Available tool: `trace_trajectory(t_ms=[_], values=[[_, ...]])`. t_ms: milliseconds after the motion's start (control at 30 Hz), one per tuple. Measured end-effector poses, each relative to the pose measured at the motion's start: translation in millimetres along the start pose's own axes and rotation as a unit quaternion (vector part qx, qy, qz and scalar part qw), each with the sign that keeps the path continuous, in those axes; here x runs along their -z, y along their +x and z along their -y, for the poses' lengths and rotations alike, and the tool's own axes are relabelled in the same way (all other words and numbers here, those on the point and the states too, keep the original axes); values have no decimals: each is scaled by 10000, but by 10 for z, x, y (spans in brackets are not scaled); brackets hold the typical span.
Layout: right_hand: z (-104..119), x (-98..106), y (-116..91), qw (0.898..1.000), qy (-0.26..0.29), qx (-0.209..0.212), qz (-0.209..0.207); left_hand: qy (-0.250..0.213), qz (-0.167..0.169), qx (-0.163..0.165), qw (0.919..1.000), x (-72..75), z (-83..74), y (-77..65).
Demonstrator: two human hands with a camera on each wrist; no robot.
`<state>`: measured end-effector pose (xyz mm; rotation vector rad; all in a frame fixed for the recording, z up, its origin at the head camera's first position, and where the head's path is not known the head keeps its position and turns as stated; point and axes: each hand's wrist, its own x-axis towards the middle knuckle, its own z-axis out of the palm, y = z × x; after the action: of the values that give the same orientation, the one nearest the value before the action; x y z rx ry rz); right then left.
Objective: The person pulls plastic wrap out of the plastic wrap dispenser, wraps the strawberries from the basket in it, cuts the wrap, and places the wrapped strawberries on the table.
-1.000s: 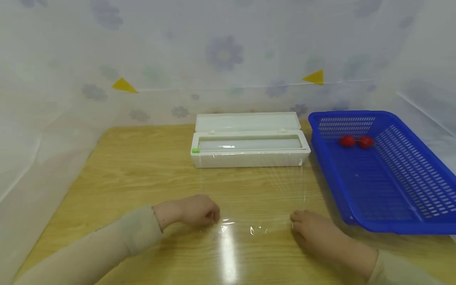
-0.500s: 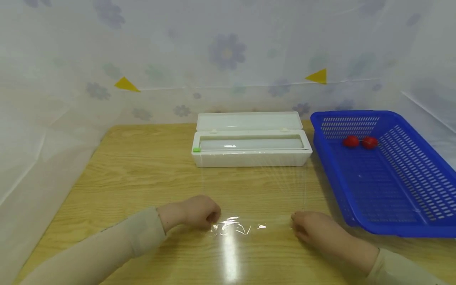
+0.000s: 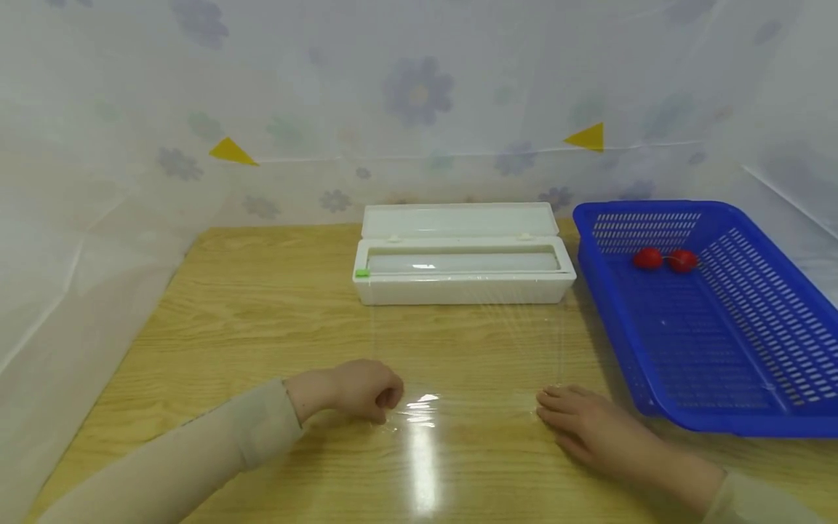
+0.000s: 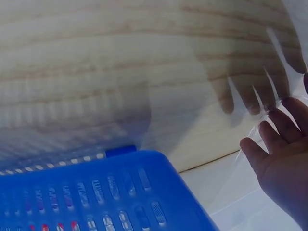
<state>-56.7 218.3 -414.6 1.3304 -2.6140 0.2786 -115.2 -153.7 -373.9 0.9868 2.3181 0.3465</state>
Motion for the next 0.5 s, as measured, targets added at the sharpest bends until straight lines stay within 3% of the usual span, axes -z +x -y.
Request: trace_trajectory(t_ms=[100, 267, 500], values=[[5, -18, -44, 9999, 57, -123, 35, 15, -58, -14, 10000, -6, 16, 0], [27, 11, -169, 9962, 239, -542, 643, 7, -121, -97, 9999, -3, 47, -14], [33, 148, -218, 9922, 315, -202, 1188, -171, -52, 168, 9997, -16, 73, -102]])
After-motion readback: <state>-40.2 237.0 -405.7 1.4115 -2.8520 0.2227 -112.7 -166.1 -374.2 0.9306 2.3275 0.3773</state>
